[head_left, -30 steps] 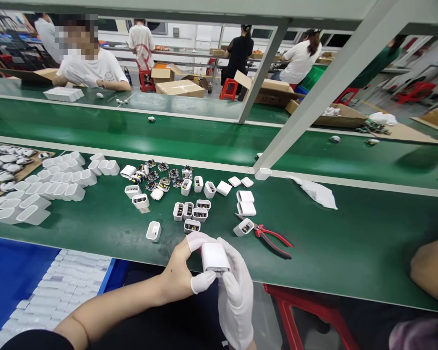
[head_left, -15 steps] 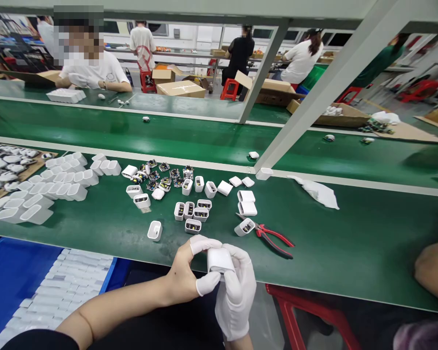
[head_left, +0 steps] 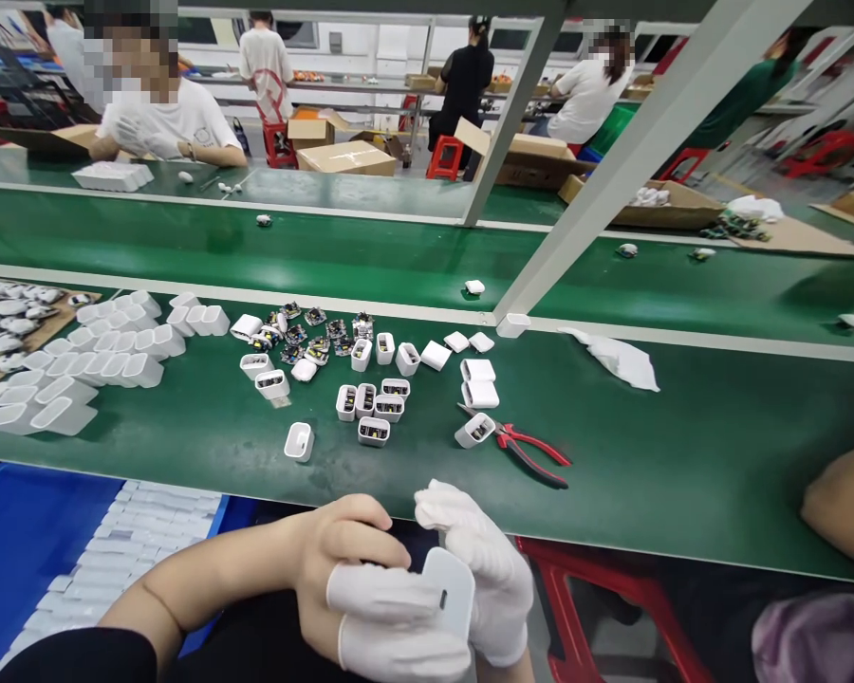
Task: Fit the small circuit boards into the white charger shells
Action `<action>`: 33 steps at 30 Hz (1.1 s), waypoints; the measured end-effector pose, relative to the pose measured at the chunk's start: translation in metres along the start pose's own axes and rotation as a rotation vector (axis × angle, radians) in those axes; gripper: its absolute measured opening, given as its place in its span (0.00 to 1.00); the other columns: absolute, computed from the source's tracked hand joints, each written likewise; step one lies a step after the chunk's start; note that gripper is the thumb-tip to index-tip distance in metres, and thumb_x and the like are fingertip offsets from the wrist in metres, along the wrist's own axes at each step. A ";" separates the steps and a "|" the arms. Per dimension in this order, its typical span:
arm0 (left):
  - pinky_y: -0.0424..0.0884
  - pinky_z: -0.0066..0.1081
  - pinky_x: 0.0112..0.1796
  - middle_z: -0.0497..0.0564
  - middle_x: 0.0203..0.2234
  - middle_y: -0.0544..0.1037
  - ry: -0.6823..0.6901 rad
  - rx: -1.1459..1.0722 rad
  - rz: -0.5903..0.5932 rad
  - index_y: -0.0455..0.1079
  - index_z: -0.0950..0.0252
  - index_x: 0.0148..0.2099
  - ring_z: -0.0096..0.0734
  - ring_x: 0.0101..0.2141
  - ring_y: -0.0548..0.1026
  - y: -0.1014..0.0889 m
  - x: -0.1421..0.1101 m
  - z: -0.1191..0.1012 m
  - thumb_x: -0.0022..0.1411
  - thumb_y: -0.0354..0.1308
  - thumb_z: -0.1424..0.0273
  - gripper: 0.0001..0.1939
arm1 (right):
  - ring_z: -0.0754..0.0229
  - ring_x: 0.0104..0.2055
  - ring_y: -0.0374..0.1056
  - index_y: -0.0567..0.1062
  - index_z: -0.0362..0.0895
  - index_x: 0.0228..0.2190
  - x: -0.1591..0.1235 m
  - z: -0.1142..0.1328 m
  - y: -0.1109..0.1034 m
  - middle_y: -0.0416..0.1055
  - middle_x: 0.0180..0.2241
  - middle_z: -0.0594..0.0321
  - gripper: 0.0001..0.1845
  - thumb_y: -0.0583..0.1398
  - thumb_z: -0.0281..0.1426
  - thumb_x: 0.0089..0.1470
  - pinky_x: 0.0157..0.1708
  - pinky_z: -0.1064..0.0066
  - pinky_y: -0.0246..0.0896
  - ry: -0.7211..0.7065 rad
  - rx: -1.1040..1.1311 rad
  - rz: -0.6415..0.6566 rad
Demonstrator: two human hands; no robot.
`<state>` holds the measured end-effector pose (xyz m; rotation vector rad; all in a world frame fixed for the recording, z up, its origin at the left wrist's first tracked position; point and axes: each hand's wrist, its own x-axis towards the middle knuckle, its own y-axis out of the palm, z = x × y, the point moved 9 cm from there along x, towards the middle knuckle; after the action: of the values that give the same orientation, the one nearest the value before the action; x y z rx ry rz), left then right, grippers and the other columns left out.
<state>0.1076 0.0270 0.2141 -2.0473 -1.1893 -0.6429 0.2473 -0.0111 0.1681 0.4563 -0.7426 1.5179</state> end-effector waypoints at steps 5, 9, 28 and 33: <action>0.71 0.28 0.29 0.45 0.22 0.73 0.381 0.072 0.010 0.69 0.60 0.31 0.23 0.20 0.70 0.004 -0.014 -0.028 0.68 0.44 0.79 0.18 | 0.53 0.43 0.74 0.73 0.50 0.49 0.001 0.000 0.003 0.78 0.42 0.59 0.14 0.59 0.32 0.61 0.50 0.52 0.68 0.029 0.032 -0.015; 0.68 0.30 0.29 0.46 0.24 0.72 0.404 0.169 -0.042 0.71 0.60 0.33 0.25 0.23 0.68 0.007 -0.017 -0.026 0.66 0.52 0.74 0.10 | 0.53 0.43 0.74 0.69 0.54 0.54 -0.001 -0.004 0.004 0.77 0.43 0.59 0.20 0.60 0.32 0.60 0.50 0.50 0.67 0.079 0.064 -0.008; 0.69 0.36 0.40 0.55 0.37 0.72 -0.534 -0.221 -0.259 0.71 0.65 0.45 0.39 0.38 0.71 0.037 -0.043 0.068 0.59 0.60 0.60 0.16 | 0.61 0.25 0.70 0.70 0.44 0.39 -0.018 -0.042 0.012 0.72 0.29 0.64 0.12 0.61 0.35 0.53 0.22 0.70 0.68 0.498 0.130 -0.396; 0.73 0.37 0.40 0.58 0.41 0.75 -0.089 -0.089 -0.173 0.66 0.62 0.57 0.41 0.40 0.75 0.023 -0.015 0.023 0.55 0.65 0.62 0.28 | 0.49 0.42 0.76 0.69 0.46 0.52 -0.012 -0.028 0.006 0.76 0.44 0.52 0.28 0.63 0.46 0.54 0.39 0.61 0.74 0.300 0.168 -0.222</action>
<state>0.1231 0.0282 0.1817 -2.0802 -1.4248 -0.7038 0.2469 0.0000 0.1392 0.4094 -0.3202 1.4041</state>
